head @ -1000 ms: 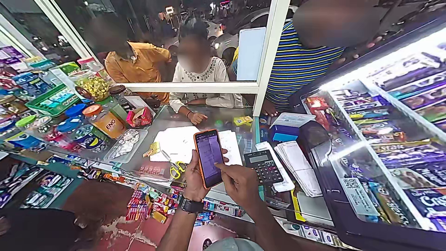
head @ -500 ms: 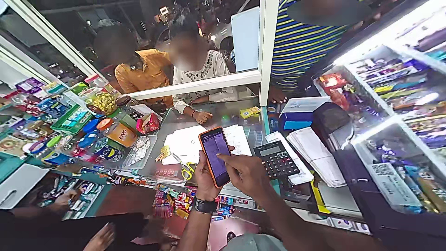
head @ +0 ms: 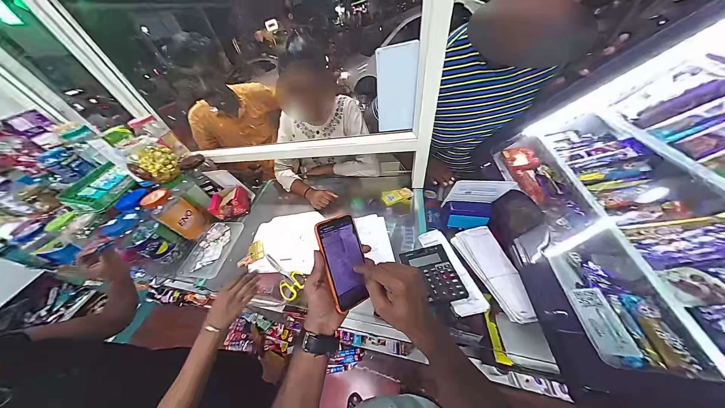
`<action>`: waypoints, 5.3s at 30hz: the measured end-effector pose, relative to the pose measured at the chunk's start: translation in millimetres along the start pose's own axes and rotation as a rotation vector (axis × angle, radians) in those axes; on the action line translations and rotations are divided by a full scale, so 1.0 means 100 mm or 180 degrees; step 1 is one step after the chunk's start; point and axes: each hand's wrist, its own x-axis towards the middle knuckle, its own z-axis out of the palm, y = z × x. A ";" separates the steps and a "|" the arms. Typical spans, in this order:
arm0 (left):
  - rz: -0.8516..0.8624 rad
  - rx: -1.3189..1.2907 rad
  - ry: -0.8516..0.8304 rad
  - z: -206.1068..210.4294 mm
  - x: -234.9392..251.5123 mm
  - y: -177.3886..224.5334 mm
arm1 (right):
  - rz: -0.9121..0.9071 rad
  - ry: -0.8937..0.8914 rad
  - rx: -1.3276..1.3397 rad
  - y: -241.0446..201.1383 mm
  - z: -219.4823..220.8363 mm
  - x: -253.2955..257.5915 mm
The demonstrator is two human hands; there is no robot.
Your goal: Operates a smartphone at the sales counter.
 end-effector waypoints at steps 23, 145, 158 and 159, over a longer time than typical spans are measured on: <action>-0.0155 -0.0056 -0.0122 -0.07 0.19 -0.21 | 0.1315 0.1131 -0.0939 1.04 -0.35 -0.13; 0.0347 -0.0132 0.0552 -0.11 0.31 -0.54 | 0.0416 0.0130 0.0267 0.84 0.00 -0.07; 0.0373 -0.0149 0.0570 -0.07 0.29 -0.54 | 0.0430 0.0105 0.0346 0.81 -0.05 -0.09; 0.0376 -0.0146 0.0554 -0.06 0.28 -0.54 | 0.0430 0.0109 0.0347 0.81 -0.05 -0.09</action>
